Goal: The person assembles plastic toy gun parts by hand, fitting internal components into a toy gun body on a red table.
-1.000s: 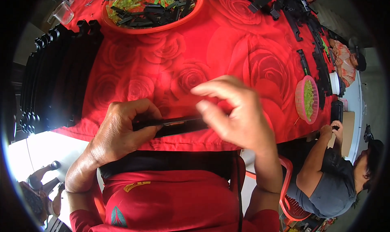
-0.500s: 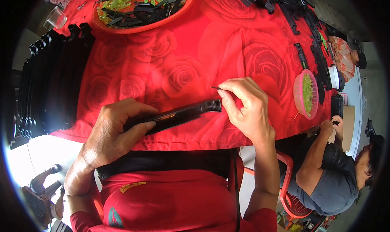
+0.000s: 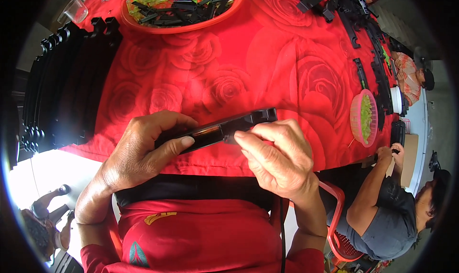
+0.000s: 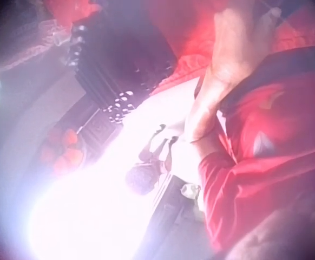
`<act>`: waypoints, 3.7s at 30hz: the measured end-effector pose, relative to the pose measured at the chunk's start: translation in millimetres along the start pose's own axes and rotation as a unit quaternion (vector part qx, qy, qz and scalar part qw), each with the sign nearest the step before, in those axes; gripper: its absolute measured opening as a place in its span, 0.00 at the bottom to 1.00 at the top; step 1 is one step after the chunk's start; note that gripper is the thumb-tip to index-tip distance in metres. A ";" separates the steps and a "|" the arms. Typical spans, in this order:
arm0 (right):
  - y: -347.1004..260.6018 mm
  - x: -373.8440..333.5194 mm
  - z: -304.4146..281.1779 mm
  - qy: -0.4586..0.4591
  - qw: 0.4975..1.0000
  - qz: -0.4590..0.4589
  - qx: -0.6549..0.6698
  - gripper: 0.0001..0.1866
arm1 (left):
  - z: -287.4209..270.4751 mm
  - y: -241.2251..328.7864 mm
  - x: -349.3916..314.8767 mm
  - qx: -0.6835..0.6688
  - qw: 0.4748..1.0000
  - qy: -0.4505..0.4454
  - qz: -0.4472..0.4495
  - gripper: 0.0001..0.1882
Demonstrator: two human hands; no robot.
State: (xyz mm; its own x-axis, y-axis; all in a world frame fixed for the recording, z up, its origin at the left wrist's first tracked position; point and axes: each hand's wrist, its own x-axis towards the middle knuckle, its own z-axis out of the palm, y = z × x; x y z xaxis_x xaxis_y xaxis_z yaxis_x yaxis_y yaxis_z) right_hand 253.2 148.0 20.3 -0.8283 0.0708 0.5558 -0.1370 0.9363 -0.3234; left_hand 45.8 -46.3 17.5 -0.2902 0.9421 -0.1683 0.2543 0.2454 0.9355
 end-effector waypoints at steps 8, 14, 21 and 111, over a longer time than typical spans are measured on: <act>-13.1 4.6 -2.7 -0.015 0.999 0.011 0.034 0.18 | 5.2 -4.5 -0.7 -0.008 0.996 -0.024 0.082 0.16; -25.7 12.9 -17.0 -0.028 0.996 0.053 0.062 0.15 | 5.7 -2.0 -2.8 -0.017 0.994 -0.027 0.100 0.16; -39.9 18.6 -15.2 -0.078 0.989 0.117 0.047 0.12 | 10.4 -5.3 0.3 -0.026 0.993 -0.031 0.111 0.16; 6.9 25.4 -53.1 -0.247 0.925 0.220 0.185 0.15 | 28.6 33.2 31.0 -0.063 0.991 -0.104 0.048 0.14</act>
State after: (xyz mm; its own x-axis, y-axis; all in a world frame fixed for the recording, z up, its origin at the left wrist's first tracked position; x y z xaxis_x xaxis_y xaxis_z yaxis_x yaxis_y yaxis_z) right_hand 260.0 174.6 72.9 -0.9831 0.1648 -0.0803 0.1709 0.6664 -0.7257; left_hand 71.6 -2.5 34.4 -0.0706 0.9897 -0.1244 0.1497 0.1338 0.9796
